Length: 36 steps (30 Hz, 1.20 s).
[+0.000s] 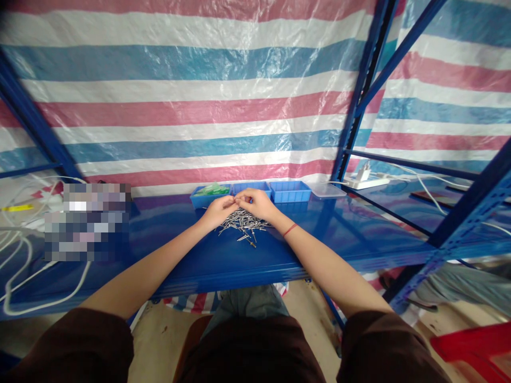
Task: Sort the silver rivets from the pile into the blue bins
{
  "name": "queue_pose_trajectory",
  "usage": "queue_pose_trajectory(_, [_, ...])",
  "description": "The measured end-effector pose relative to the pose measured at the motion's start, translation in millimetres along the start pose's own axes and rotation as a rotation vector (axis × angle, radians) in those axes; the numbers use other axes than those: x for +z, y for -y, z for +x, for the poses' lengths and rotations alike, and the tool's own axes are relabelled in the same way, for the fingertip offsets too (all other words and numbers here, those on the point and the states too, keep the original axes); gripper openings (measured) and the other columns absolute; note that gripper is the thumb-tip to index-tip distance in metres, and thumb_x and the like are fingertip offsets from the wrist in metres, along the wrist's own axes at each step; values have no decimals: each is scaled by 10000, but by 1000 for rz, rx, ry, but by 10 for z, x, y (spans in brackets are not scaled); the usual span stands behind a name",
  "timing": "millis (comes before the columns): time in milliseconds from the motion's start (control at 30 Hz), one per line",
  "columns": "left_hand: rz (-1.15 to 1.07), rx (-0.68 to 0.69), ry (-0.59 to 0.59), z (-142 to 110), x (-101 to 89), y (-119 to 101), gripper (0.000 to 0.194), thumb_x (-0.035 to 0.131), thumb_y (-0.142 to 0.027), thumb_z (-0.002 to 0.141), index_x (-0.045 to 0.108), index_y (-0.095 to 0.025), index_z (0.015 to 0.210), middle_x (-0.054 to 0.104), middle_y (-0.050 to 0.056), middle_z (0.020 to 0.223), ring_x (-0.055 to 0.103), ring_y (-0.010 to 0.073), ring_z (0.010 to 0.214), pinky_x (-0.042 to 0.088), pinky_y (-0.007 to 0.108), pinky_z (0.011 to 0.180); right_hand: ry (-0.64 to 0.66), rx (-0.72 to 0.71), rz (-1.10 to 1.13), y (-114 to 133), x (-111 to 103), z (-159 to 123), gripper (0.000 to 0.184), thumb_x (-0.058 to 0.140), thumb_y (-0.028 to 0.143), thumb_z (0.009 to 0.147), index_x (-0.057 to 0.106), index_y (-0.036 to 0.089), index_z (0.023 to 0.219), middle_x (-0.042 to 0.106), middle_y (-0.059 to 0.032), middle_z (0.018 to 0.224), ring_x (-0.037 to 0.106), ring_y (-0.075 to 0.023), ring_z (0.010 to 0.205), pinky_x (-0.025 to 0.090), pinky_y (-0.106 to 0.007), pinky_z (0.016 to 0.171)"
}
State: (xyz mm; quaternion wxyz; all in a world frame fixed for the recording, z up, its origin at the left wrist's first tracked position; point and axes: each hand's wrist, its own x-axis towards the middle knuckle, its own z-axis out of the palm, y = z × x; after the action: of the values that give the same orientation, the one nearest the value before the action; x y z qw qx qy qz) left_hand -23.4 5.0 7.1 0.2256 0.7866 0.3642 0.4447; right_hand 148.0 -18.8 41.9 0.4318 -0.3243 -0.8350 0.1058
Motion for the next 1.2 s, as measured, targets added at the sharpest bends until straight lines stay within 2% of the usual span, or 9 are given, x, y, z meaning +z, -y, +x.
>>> queue_pose_trajectory(200, [43, -29, -108, -9, -32, -99, 214, 587, -366, 752, 607, -161, 810, 672, 38, 809, 634, 155, 751, 492, 278, 737, 10, -99, -186, -50, -62, -2, 192, 516, 245, 803, 680, 156, 848, 629, -48, 772, 540, -130, 709, 415, -253, 685])
queue_pose_trajectory(267, [64, -30, -123, -11, -33, -104, 232, 584, -368, 755, 608, -163, 862, 672, 39, 820, 633, 155, 753, 493, 284, 745, 11, -94, -231, -83, -70, 8, 213, 492, 254, 824, 678, 151, 842, 637, -57, 783, 549, -136, 723, 412, -255, 699])
queue_pose_trajectory(400, [158, -3, -95, -23, -26, -97, 362, 557, -366, 780, 559, -166, 1082, 674, 44, 863, 626, 153, 737, 491, 297, 747, -112, 75, -397, -197, -103, 71, 267, 438, 276, 865, 669, 141, 867, 654, -85, 831, 571, -162, 761, 402, -268, 725])
queue_pose_trajectory(467, [249, 54, -25, -36, -31, -105, 295, 524, -336, 802, 592, -170, 1037, 673, 47, 873, 621, 156, 754, 483, 299, 754, -160, 204, -531, -283, -132, 107, 292, 414, 289, 879, 665, 139, 891, 652, -107, 873, 581, -187, 806, 400, -280, 740])
queue_pose_trajectory(533, [334, 123, 60, -51, -43, -122, 210, 495, -269, 810, 635, -173, 934, 671, 45, 879, 613, 153, 775, 472, 289, 762, -151, 311, -656, -364, -162, 125, 313, 413, 319, 881, 663, 134, 924, 644, -133, 915, 586, -211, 843, 402, -292, 744])
queue_pose_trajectory(600, [391, 183, 142, -64, -56, -142, 191, 485, -197, 790, 651, -174, 881, 667, 38, 872, 604, 140, 768, 463, 269, 751, -132, 354, -729, -415, -190, 122, 338, 426, 355, 872, 655, 126, 969, 636, -149, 940, 587, -225, 860, 405, -297, 742])
queue_pose_trajectory(800, [525, 271, 340, -93, -70, -182, 159, 524, -187, 740, 662, -199, 818, 655, 9, 808, 582, 138, 768, 437, 241, 725, -137, 285, -650, -336, -225, 66, 301, 426, 313, 856, 650, 136, 950, 648, -100, 861, 585, -192, 815, 402, -271, 725])
queue_pose_trajectory(1000, [657, 264, 358, -85, -74, -175, 189, 494, -292, 810, 667, -217, 823, 641, 18, 829, 579, 149, 789, 418, 240, 716, -40, 176, -543, -197, -141, 54, 240, 458, 249, 822, 664, 142, 881, 658, -82, 845, 574, -166, 783, 394, -258, 724])
queue_pose_trajectory(1200, [703, 209, 355, -74, -75, -207, 202, 464, -260, 836, 662, -217, 821, 663, 10, 858, 592, 159, 821, 395, 246, 709, 66, 99, -492, -112, -83, 37, 248, 458, 242, 821, 682, 139, 835, 670, -76, 806, 572, -152, 731, 388, -247, 686])
